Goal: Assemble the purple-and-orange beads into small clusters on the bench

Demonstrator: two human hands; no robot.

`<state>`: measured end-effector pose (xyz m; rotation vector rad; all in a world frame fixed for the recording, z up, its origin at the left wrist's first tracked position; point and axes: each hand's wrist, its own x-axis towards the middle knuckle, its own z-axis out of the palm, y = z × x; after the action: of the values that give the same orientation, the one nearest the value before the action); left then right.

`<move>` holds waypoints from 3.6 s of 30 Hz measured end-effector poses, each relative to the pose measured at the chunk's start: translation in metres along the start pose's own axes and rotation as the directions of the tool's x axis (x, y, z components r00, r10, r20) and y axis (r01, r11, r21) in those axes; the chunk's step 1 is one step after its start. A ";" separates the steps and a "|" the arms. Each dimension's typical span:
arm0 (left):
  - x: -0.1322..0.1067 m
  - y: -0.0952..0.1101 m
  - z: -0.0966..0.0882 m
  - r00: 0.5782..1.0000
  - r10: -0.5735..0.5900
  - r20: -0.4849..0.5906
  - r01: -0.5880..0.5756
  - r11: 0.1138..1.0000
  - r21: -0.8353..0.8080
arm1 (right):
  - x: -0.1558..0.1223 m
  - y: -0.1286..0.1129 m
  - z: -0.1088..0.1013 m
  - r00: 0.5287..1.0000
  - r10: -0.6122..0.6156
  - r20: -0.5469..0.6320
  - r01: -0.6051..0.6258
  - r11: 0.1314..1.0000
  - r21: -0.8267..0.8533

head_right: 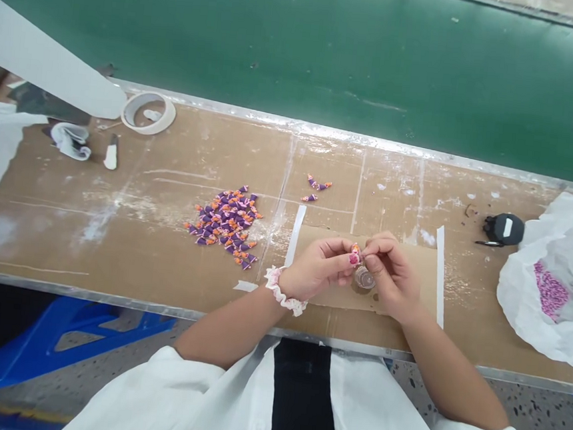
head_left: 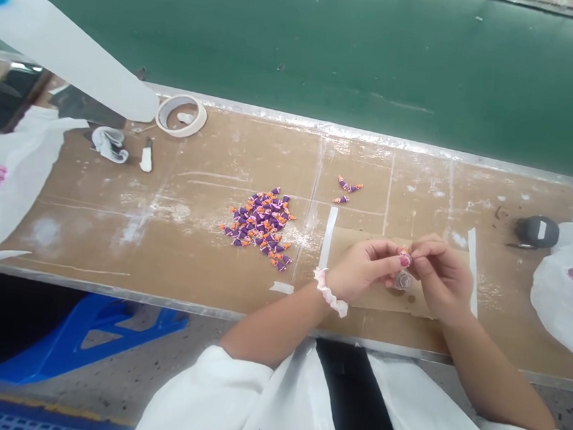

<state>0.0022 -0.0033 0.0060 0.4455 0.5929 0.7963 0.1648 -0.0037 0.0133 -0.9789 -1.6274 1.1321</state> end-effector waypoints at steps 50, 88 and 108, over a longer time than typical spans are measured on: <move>-0.004 0.000 -0.005 0.775 0.453 0.441 -0.490 -0.013 0.872 | 0.005 -0.025 -0.022 0.935 -0.109 0.338 0.250 0.878 -0.408; -0.011 0.008 0.004 0.999 -0.005 0.052 0.014 0.984 -0.179 | 0.012 -0.036 0.002 0.918 -0.368 0.149 0.374 0.678 -0.632; -0.009 0.006 0.000 0.995 0.047 0.088 -0.034 0.990 -0.135 | 0.011 -0.042 0.004 0.918 -0.347 0.190 0.386 0.676 -0.628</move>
<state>-0.0055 -0.0063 0.0122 0.3699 0.4437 0.8444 0.1531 -0.0056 0.0553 -0.9720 -2.2144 0.2852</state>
